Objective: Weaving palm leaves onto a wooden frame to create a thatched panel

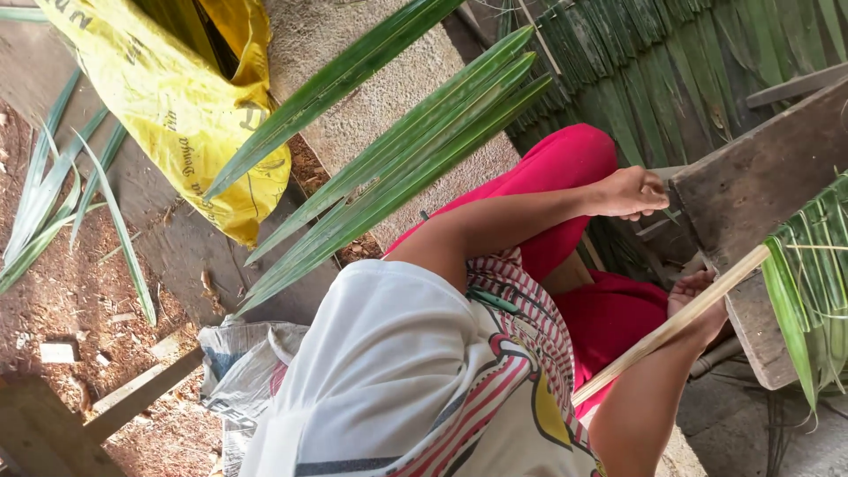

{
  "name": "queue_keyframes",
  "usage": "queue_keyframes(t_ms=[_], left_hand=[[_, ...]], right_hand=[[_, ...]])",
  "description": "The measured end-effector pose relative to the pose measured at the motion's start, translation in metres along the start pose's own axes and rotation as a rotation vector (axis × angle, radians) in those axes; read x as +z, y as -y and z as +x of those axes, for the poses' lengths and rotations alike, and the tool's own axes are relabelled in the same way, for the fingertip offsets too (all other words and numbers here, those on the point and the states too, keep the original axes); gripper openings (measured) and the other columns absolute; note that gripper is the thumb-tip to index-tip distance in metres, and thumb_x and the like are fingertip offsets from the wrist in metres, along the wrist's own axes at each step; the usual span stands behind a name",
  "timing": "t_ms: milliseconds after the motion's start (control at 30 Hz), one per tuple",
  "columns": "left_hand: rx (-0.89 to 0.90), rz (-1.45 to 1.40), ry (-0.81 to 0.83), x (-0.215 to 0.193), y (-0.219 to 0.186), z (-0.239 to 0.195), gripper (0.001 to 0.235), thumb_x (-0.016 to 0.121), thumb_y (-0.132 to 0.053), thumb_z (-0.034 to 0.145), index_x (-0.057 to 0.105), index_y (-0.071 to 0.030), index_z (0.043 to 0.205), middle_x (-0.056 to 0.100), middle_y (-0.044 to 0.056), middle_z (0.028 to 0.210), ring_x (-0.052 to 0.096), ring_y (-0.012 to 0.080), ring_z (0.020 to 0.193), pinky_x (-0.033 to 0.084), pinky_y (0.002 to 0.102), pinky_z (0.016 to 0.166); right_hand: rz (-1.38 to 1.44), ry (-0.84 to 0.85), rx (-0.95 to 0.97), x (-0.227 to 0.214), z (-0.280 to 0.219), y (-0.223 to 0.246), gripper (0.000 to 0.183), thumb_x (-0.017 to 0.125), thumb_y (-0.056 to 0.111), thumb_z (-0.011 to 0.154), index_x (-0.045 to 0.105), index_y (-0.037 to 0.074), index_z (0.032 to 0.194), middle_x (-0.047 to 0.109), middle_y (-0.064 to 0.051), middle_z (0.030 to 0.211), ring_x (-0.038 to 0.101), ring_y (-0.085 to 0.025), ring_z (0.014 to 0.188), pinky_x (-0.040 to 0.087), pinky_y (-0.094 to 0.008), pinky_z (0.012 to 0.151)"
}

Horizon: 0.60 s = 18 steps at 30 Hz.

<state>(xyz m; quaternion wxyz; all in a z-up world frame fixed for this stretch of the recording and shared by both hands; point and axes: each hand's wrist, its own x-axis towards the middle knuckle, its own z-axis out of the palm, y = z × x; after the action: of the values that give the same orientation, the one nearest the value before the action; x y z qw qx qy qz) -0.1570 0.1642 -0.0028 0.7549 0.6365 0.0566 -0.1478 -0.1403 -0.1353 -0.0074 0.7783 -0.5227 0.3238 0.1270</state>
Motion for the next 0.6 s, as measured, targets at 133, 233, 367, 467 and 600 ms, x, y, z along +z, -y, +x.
queue_keyframes(t_ms=[133, 233, 367, 467, 600], left_hand=[[0.434, 0.109, -0.189, -0.005, 0.003, -0.016, 0.023, 0.063, -0.027, 0.095, 0.073, -0.007, 0.100, 0.078, 0.010, 0.087, 0.079, 0.0191, 0.074, 0.071, 0.033, 0.066], [0.680, 0.396, -0.315, -0.048, -0.017, -0.079, 0.022, 0.057, -0.026, 0.101, 0.069, -0.009, 0.105, 0.074, 0.012, 0.104, 0.076, 0.0251, 0.094, 0.066, 0.037, 0.080], [0.787, 0.999, -0.592, -0.156, 0.001, -0.158, 0.013, 0.065, -0.014, 0.100, 0.069, -0.007, 0.111, 0.067, 0.013, 0.107, 0.066, 0.0298, 0.100, 0.061, 0.042, 0.073], [0.564, 0.997, -0.938, -0.240, 0.000, -0.232, 0.006, 0.063, -0.006, 0.103, 0.066, -0.007, 0.109, 0.071, 0.008, 0.094, 0.075, 0.0178, 0.077, 0.071, 0.024, 0.061], [-0.019, 1.851, -1.430, -0.352, 0.009, -0.314, 0.032, 0.022, -0.022, 0.111, 0.039, -0.024, 0.084, 0.031, -0.011, 0.065, 0.026, 0.0004, 0.047, 0.022, 0.018, 0.033]], right_hand=[[0.042, -0.026, -0.027, -0.003, 0.003, 0.000, 0.026, 0.049, 0.009, 0.101, 0.074, 0.010, 0.102, 0.071, -0.003, 0.084, 0.064, -0.016, 0.067, 0.055, -0.023, 0.068], [0.052, -0.009, -0.002, -0.008, 0.005, 0.001, 0.027, 0.048, 0.016, 0.103, 0.074, 0.009, 0.103, 0.071, -0.003, 0.086, 0.064, -0.015, 0.069, 0.055, -0.023, 0.071], [0.129, 0.001, 0.032, -0.030, 0.042, 0.000, 0.021, 0.053, 0.015, 0.100, 0.074, 0.009, 0.101, 0.068, -0.003, 0.084, 0.065, -0.015, 0.070, 0.056, -0.025, 0.071], [0.157, -0.116, 0.034, 0.007, -0.014, 0.005, 0.029, 0.042, 0.007, 0.107, 0.069, 0.002, 0.098, 0.068, -0.009, 0.084, 0.066, -0.018, 0.068, 0.061, -0.024, 0.067], [0.121, -0.042, 0.059, 0.003, -0.009, 0.005, 0.023, 0.046, 0.007, 0.105, 0.068, 0.006, 0.099, 0.068, -0.006, 0.082, 0.066, -0.016, 0.069, 0.061, -0.024, 0.070]])
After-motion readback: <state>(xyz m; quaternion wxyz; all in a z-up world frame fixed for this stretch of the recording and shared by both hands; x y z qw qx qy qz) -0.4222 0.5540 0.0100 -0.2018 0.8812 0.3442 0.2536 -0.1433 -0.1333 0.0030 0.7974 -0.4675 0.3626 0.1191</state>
